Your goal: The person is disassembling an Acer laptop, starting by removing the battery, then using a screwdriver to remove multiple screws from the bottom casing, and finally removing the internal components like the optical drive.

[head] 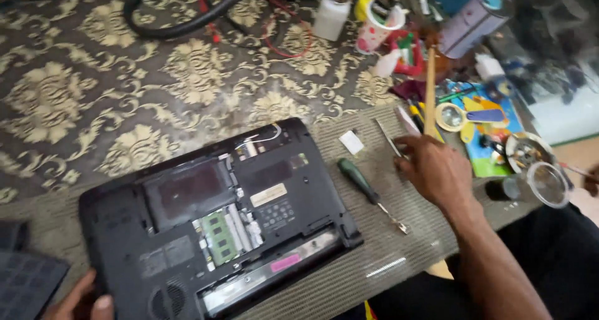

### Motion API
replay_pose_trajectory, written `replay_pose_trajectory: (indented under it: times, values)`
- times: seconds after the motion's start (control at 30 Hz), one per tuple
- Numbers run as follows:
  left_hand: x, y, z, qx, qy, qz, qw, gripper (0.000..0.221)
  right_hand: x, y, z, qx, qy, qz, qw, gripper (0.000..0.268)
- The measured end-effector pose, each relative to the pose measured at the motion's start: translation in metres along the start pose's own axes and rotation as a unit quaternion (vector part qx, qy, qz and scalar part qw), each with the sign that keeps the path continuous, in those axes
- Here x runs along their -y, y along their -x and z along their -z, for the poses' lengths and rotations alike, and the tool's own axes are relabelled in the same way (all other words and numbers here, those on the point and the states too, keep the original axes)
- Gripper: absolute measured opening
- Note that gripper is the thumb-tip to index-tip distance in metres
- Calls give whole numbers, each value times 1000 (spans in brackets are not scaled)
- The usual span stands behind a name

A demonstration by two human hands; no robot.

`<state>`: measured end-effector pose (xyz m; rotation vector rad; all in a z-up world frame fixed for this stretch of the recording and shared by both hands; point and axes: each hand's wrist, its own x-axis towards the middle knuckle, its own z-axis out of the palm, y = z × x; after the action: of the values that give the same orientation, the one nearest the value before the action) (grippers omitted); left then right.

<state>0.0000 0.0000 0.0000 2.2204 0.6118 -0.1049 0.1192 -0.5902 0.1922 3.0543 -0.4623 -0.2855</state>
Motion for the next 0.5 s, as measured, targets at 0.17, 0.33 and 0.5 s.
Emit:
replay_pose_trajectory:
  times: [0.17, 0.33, 0.5]
  values:
    - [-95, 66, 6, -121, -22, -111, 986, 53, -5, -9, -11, 13, -37, -24, 999, 44]
    - [-156, 86, 20, -102, 45, -12, 994, 46, -2, -10, 12, -71, -107, 2, 992, 33]
    - [-174, 84, 32, -32, 59, 55, 996, 59, 60, 0, 34, 28, -460, 208, 863, 15]
